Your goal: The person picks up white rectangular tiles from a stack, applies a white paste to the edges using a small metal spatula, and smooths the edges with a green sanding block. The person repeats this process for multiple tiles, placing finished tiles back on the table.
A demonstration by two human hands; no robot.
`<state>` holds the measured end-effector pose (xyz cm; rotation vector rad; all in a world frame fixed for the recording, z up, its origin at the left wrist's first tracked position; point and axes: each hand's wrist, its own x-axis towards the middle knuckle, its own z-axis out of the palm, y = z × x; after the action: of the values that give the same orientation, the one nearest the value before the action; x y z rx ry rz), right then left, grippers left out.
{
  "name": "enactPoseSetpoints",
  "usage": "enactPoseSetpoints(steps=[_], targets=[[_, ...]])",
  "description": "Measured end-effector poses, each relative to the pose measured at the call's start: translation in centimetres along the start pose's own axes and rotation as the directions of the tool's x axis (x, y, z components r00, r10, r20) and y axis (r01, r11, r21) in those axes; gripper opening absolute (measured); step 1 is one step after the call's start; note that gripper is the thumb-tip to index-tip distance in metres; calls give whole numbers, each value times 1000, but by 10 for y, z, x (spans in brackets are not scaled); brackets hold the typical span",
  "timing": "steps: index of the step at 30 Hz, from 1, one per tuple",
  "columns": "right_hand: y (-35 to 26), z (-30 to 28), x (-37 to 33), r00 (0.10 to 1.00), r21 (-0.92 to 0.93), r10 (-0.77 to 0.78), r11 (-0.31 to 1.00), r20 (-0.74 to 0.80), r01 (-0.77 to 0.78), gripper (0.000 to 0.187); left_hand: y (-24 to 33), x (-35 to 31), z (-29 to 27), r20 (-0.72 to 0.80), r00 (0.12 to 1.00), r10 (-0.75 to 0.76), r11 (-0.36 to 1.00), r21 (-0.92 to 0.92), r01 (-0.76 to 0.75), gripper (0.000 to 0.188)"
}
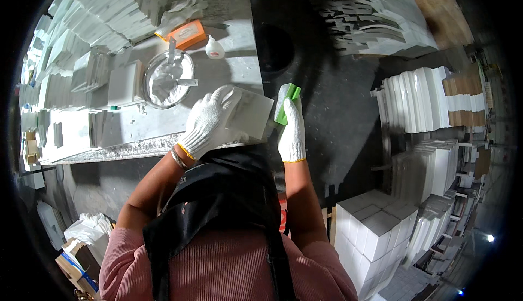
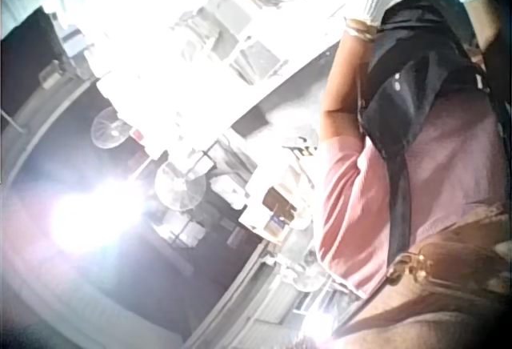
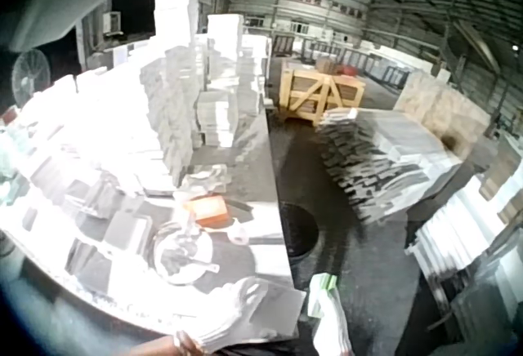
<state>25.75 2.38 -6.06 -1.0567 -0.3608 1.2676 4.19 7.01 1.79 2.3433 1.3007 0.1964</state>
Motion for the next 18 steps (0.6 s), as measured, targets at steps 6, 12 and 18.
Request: enactPoseSetpoints(steps=[6, 12, 18], targets=[[-18, 19, -21, 999, -259, -32, 965, 9, 33, 74, -24, 18, 21, -114, 956, 269, 963, 66, -263, 86], [-7, 40, -19, 969, -683, -245, 711, -17, 167, 74, -24, 18, 27, -136, 948, 288, 957, 59, -282, 77], [-19, 48, -26, 990, -669, -142, 738, -19, 93, 71, -24, 16, 26, -162, 955, 249, 968, 13, -250, 77]])
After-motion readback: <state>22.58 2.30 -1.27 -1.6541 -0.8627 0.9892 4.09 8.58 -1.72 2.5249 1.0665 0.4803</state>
